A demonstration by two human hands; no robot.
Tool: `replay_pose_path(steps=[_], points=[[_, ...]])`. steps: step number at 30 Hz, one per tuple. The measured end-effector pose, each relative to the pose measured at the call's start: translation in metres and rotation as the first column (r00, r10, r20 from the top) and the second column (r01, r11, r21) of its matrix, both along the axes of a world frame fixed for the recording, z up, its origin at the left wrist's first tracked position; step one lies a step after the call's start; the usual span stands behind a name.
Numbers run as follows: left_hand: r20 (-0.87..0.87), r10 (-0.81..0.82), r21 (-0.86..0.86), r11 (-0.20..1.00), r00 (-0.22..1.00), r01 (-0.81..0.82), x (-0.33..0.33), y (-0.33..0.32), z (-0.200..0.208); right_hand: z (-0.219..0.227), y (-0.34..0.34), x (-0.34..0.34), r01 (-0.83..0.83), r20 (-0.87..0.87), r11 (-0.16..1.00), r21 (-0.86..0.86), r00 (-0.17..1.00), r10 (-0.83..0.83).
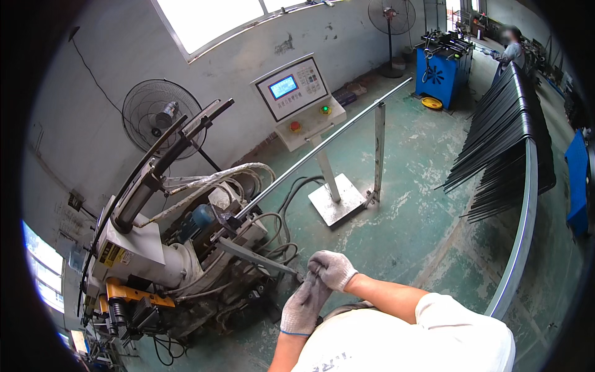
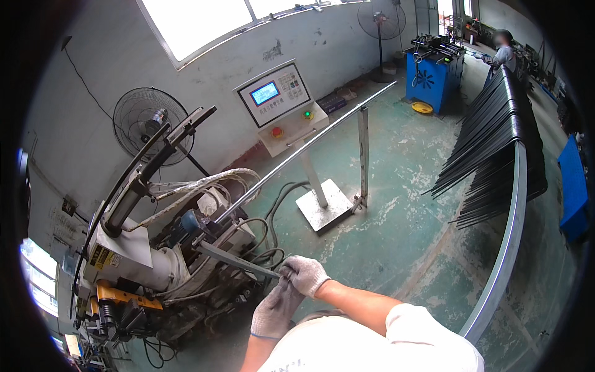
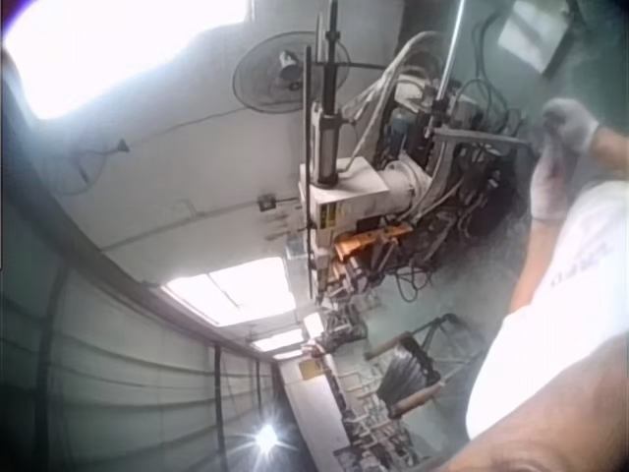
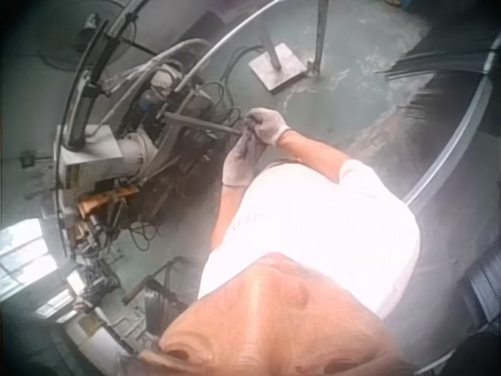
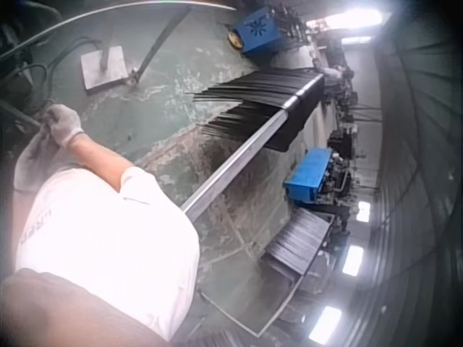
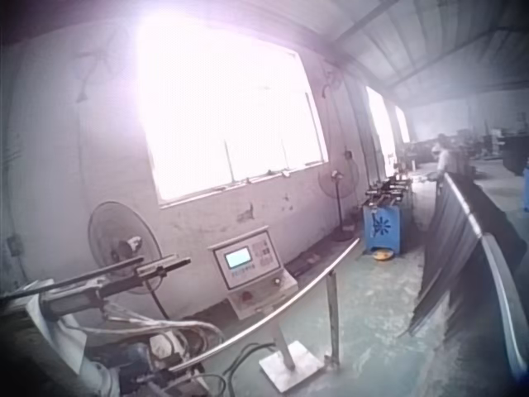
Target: The person repeatedly picks up bundles of straight metal rods, feeds them into a bending machine, and removes the bent rods. The bent rods are then stacked on a nearby rack. The process is repeated multiple times throughout the clip.
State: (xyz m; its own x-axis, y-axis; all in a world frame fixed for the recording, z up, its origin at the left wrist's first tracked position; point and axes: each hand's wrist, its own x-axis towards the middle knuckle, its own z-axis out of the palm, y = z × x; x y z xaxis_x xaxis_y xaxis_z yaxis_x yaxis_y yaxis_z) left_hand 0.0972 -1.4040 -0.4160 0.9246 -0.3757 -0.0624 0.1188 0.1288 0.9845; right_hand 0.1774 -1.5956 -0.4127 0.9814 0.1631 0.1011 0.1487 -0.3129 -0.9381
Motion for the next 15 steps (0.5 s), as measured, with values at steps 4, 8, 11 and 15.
replay_pose_path(steps=[4,8,11,15], points=[[-0.318,0.092,-0.251,0.952,0.944,-0.178,-0.002,0.029,-0.059,0.034,-0.003,-0.014,-0.286,0.112,0.958,-0.029,0.951,0.288],[-0.434,-0.081,-0.354,0.931,0.897,-0.086,0.001,0.030,-0.052,-0.010,0.004,-0.015,-0.285,0.175,0.958,0.014,0.944,0.278],[-0.410,0.028,-0.304,0.938,0.912,-0.165,0.001,0.001,-0.016,-0.010,0.001,-0.018,-0.113,0.221,0.993,-0.030,0.968,0.117],[0.198,-0.037,0.196,0.981,0.980,-0.002,0.014,-0.020,0.011,-0.002,-0.014,-0.012,0.151,0.331,0.966,-0.209,0.941,-0.076]])
